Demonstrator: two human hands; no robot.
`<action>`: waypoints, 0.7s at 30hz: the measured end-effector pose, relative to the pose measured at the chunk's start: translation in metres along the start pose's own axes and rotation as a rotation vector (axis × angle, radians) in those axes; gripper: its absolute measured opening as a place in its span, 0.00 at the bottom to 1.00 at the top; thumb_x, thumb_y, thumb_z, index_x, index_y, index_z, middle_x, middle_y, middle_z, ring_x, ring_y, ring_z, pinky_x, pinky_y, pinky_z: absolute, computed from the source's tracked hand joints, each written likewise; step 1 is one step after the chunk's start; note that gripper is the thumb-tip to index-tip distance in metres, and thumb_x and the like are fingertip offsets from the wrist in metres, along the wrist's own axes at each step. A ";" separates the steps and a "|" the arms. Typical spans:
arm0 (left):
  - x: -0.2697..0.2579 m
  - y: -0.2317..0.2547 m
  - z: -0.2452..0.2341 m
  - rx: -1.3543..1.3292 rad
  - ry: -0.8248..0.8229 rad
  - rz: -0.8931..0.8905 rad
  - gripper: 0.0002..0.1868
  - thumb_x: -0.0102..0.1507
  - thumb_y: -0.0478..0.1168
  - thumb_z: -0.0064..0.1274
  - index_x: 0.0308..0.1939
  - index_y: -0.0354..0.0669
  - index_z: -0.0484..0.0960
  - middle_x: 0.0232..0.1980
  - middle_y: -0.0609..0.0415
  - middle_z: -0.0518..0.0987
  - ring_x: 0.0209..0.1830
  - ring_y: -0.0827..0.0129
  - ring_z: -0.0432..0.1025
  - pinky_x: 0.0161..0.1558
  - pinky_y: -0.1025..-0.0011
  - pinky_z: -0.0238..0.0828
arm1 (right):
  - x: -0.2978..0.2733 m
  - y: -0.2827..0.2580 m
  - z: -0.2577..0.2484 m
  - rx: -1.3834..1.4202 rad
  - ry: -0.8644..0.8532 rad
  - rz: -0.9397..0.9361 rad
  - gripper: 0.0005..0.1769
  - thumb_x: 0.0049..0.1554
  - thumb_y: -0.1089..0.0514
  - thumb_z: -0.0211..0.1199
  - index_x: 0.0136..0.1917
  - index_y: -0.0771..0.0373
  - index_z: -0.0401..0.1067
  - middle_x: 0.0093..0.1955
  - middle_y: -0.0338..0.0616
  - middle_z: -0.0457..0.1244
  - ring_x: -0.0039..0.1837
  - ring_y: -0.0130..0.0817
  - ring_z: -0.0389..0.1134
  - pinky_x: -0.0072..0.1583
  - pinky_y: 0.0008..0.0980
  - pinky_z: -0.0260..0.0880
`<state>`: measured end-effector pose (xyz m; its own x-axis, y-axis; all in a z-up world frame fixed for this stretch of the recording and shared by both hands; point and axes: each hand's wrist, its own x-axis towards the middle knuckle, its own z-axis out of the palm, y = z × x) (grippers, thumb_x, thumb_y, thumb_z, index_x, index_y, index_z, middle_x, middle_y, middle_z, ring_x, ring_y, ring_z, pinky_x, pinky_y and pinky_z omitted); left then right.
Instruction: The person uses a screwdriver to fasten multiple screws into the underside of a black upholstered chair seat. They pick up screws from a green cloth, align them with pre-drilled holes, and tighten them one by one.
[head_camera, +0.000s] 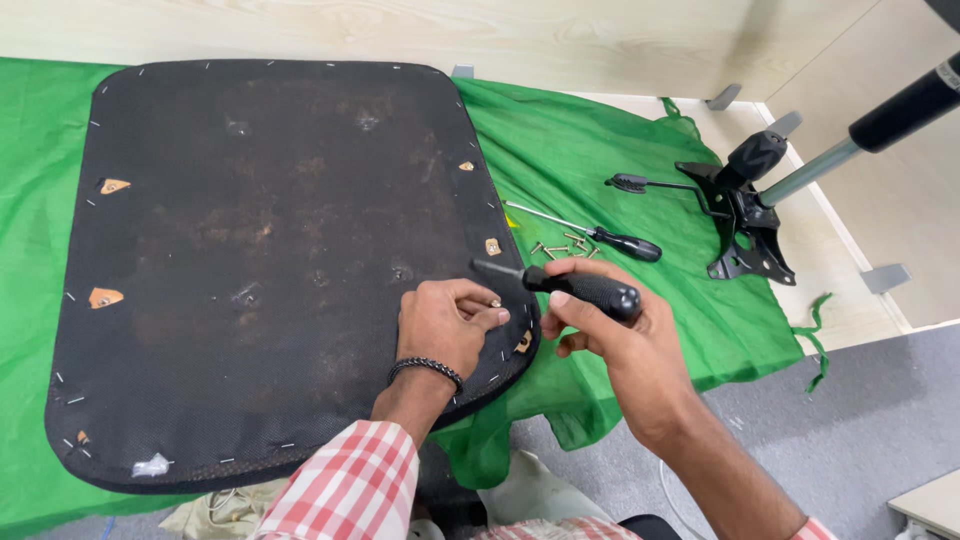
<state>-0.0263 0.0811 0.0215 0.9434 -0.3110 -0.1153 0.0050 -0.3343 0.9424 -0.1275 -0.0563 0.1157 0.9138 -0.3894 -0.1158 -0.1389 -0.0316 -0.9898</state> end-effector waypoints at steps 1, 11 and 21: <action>0.000 0.003 0.000 -0.015 0.012 0.005 0.10 0.53 0.36 0.69 0.38 0.43 0.90 0.34 0.51 0.89 0.33 0.71 0.84 0.39 0.72 0.80 | 0.000 -0.002 -0.001 -0.021 0.036 -0.003 0.16 0.56 0.59 0.64 0.56 0.65 0.77 0.41 0.41 0.69 0.43 0.30 0.71 0.44 0.30 0.71; -0.003 0.003 0.000 -0.047 0.116 0.031 0.11 0.55 0.30 0.64 0.40 0.45 0.91 0.39 0.51 0.88 0.38 0.67 0.83 0.45 0.70 0.80 | 0.000 0.001 0.007 -0.037 0.244 -0.136 0.10 0.58 0.61 0.65 0.48 0.71 0.77 0.31 0.41 0.63 0.32 0.28 0.63 0.38 0.30 0.66; -0.006 0.010 0.007 -0.078 0.169 0.030 0.09 0.57 0.28 0.61 0.40 0.41 0.88 0.38 0.52 0.88 0.40 0.70 0.85 0.46 0.73 0.83 | -0.008 0.004 -0.012 -0.023 0.463 -0.216 0.06 0.57 0.65 0.63 0.46 0.73 0.75 0.31 0.42 0.63 0.32 0.30 0.63 0.38 0.30 0.67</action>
<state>-0.0345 0.0732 0.0298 0.9858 -0.1635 -0.0382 -0.0049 -0.2552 0.9669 -0.1399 -0.0650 0.1133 0.6580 -0.7389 0.1450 0.0210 -0.1745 -0.9844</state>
